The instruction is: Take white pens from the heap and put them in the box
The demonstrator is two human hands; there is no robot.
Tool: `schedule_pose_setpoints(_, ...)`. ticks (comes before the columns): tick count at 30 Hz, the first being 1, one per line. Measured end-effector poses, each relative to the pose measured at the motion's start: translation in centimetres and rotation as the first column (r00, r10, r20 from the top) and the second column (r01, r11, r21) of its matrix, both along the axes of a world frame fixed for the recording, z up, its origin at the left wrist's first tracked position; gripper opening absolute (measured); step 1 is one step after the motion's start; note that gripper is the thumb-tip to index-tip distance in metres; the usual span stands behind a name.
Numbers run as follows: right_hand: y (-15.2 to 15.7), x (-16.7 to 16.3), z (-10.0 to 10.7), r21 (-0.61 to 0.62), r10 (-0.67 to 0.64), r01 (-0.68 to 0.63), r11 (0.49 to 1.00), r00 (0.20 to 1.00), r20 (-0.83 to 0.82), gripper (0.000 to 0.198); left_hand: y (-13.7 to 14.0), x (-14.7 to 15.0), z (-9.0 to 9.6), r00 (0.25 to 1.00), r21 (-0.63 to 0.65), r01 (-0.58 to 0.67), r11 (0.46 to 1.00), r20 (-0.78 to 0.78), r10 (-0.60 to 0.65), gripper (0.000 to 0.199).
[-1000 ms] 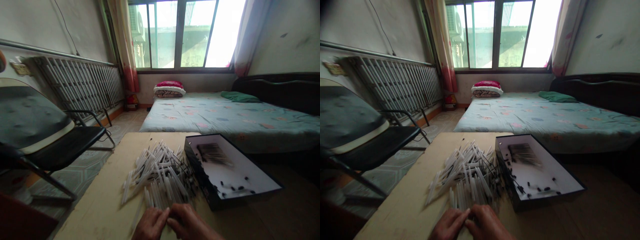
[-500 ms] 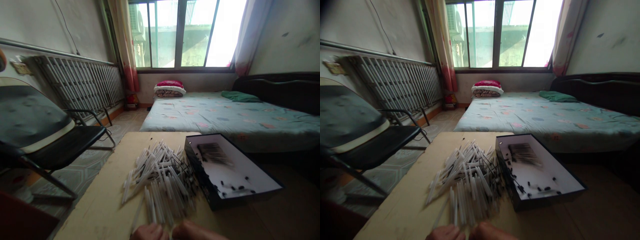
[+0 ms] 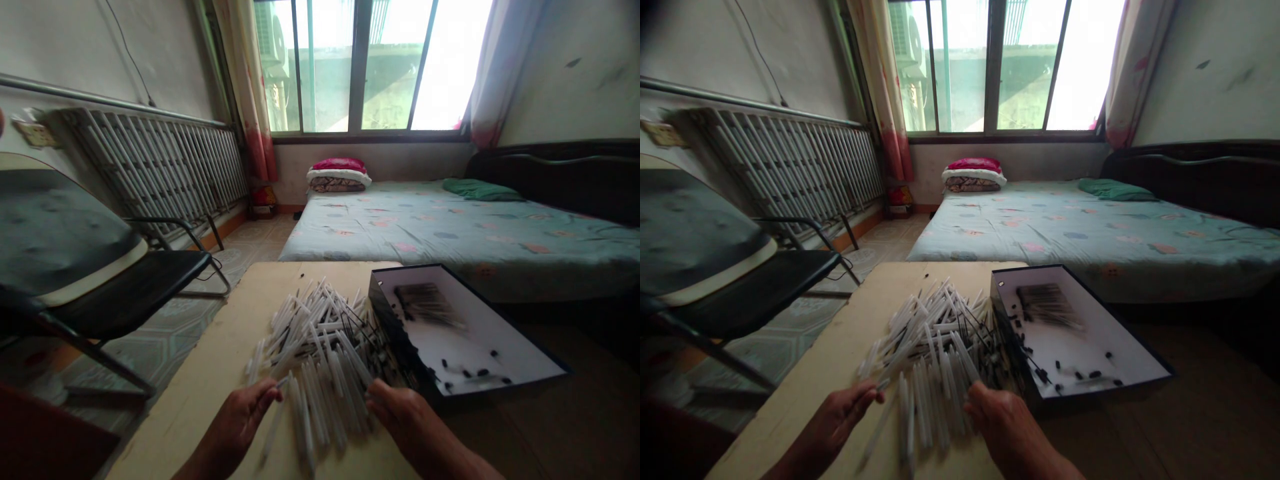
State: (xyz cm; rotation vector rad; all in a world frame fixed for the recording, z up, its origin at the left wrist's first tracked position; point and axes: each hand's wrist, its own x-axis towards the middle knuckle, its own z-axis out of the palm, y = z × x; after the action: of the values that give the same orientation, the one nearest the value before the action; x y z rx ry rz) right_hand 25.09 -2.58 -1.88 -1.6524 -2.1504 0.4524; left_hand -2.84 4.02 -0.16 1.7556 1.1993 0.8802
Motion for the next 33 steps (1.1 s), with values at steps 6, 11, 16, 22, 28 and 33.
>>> schedule_pose_setpoints(6, 4.8, -1.1, 0.1, 0.058, -0.425, 0.421, 0.905, 0.897, 0.119, 0.015, 0.2, 5.3, -0.7, 0.854, -0.300, -0.005, 0.954, 0.496, 0.160, 0.020)
schedule_pose_setpoints(11, 7.7, -0.7, 1.1, 0.150, -0.614, 0.597, 0.788, 0.778, 0.133, 0.015, 0.2, 6.6, -2.1, 0.667, -0.496, -0.025, 0.868, 0.638, 0.384, 0.016)
schedule_pose_setpoints(16, 5.9, -1.9, 1.5, 0.195, -0.519, 0.502, 0.842, 0.854, 0.041, 0.022, 0.3, 5.9, -2.9, 0.497, -0.629, -0.036, 0.776, 0.663, 0.560, 0.013)
schedule_pose_setpoints(22, 2.2, -5.9, -2.3, -0.246, -0.209, 0.054, 0.968, 0.720, -0.662, 0.044, -0.3, 5.5, -3.7, 0.486, -0.600, -0.031, 0.800, 0.690, 0.536, 0.015)
schedule_pose_setpoints(28, 1.9, -7.3, -5.1, -0.331, -0.260, -0.035, 0.943, 0.543, -0.798, 0.047, -0.7, 5.3, -4.2, 0.570, -0.532, -0.054, 0.845, 0.679, 0.463, 0.018)
schedule_pose_setpoints(33, 1.7, -7.2, -4.5, -0.310, -0.266, 0.009, 0.951, 0.538, -0.800, 0.042, -0.7, 5.0, -4.9, 0.609, -0.530, -0.134, 0.838, 0.623, 0.491, 0.022)
